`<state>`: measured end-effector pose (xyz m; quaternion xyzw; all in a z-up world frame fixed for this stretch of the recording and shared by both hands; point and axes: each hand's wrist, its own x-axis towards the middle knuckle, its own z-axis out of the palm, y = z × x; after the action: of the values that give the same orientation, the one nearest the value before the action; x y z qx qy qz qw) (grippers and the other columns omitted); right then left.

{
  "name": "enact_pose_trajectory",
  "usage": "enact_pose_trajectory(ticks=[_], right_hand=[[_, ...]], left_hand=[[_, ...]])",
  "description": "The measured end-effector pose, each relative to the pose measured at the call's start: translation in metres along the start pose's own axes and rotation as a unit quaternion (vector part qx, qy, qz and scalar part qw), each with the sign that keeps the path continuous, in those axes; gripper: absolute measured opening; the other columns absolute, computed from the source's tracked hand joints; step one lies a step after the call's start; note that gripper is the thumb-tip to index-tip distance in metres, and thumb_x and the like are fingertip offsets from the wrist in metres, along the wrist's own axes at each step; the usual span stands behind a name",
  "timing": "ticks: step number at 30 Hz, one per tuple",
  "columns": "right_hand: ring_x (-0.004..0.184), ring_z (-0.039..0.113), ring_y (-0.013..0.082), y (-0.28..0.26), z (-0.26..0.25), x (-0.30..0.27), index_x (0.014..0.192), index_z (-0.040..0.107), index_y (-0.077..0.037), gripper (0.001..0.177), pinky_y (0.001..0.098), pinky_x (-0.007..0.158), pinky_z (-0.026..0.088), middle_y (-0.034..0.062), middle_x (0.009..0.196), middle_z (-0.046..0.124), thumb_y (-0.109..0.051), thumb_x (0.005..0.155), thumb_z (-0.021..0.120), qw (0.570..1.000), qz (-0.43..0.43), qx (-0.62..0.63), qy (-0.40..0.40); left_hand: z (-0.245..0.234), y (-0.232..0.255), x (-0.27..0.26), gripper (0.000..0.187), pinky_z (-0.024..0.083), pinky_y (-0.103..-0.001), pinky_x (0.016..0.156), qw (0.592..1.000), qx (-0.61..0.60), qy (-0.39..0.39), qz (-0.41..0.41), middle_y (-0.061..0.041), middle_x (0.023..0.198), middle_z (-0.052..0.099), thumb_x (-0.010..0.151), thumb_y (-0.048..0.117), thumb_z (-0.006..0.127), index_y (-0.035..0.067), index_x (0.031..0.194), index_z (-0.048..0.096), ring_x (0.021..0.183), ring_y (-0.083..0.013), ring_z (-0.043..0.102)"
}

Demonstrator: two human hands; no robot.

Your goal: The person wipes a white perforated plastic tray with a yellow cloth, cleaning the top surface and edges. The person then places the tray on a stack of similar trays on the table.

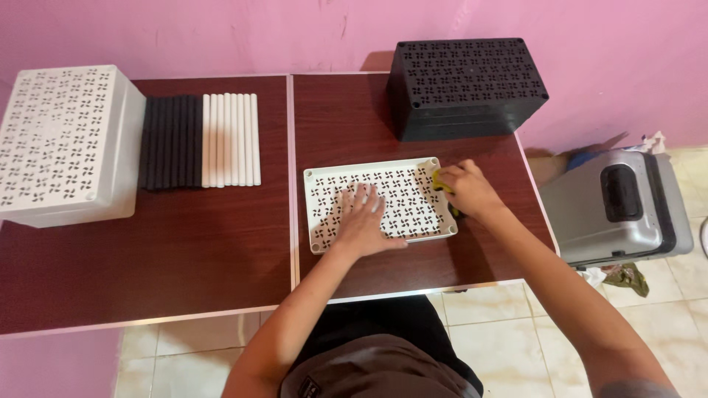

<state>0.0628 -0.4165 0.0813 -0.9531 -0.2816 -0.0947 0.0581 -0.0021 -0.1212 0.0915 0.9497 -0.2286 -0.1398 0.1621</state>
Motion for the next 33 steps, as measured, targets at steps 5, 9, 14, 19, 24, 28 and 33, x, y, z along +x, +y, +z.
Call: enact_pose_trajectory(ticks=[5,9,14,19,24,28,33], right_hand=[[0.112,0.056,0.0262,-0.001,0.021,0.027,0.099,0.076,-0.014,0.018,0.0386,0.095,0.049,-0.0009,0.111,0.070,-0.011,0.085,0.065,0.982,-0.059,-0.159,-0.087],[0.108,0.056,0.0256,-0.003,0.028,0.041,0.097,0.076,-0.015,0.019,0.0372,0.088,0.048,0.0008,0.105,0.070,-0.015,0.084,0.061,0.953,-0.058,-0.251,-0.158],[0.104,0.057,0.0255,-0.009,0.023,0.040,0.096,0.076,-0.013,0.018,0.0374,0.086,0.049,0.0028,0.105,0.070,-0.016,0.085,0.061,0.954,-0.025,-0.239,-0.178],[0.106,0.057,0.0265,-0.024,0.006,0.007,0.091,0.077,-0.012,0.019,0.0382,0.089,0.050,0.0032,0.102,0.071,-0.018,0.079,0.063,0.943,-0.031,-0.191,-0.271],[0.106,0.058,0.0257,-0.027,-0.001,0.001,0.088,0.078,-0.014,0.017,0.0386,0.085,0.050,-0.0001,0.100,0.072,-0.017,0.078,0.064,0.939,-0.070,-0.197,-0.275],[0.104,0.058,0.0213,-0.017,0.011,0.031,0.090,0.076,-0.016,0.016,0.0337,0.078,0.049,-0.0013,0.102,0.072,-0.019,0.090,0.061,0.908,-0.101,-0.331,-0.237],[0.106,0.057,0.0210,-0.011,0.014,0.054,0.090,0.077,-0.016,0.017,0.0341,0.080,0.048,-0.0027,0.103,0.071,-0.020,0.088,0.060,0.902,-0.092,-0.338,-0.253]], left_hand=[[0.019,0.007,0.017,0.125,-0.013,-0.067,0.118,0.999,-0.014,-0.040,-0.011,-0.017,0.170,0.005,0.066,0.085,0.064,0.014,0.161,0.026,0.156,-0.0396,-0.011],[0.026,0.001,0.020,0.122,-0.016,-0.070,0.115,0.999,-0.045,-0.026,-0.003,-0.015,0.170,0.001,0.068,0.085,0.061,0.015,0.160,0.023,0.154,-0.0372,-0.016],[0.025,-0.001,0.020,0.117,-0.018,-0.072,0.115,0.996,-0.073,-0.043,-0.013,-0.016,0.171,-0.001,0.073,0.084,0.058,0.014,0.161,0.024,0.156,-0.0364,-0.018],[0.025,-0.001,0.021,0.117,-0.019,-0.071,0.113,0.996,-0.080,-0.035,-0.008,-0.015,0.171,-0.001,0.073,0.082,0.059,0.012,0.160,0.023,0.155,-0.0354,-0.018],[0.027,-0.004,0.022,0.116,-0.019,-0.070,0.114,0.997,-0.070,-0.030,-0.009,-0.011,0.171,0.004,0.072,0.080,0.062,0.015,0.160,0.024,0.155,-0.0348,-0.016],[0.034,-0.005,0.021,0.118,-0.018,-0.071,0.113,0.998,-0.058,-0.016,-0.001,-0.011,0.171,0.007,0.071,0.082,0.062,0.014,0.160,0.026,0.155,-0.0362,-0.014],[0.039,-0.003,0.021,0.117,-0.017,-0.073,0.113,0.999,-0.051,-0.004,-0.001,-0.013,0.171,0.008,0.072,0.084,0.060,0.014,0.160,0.027,0.156,-0.0363,-0.012]])
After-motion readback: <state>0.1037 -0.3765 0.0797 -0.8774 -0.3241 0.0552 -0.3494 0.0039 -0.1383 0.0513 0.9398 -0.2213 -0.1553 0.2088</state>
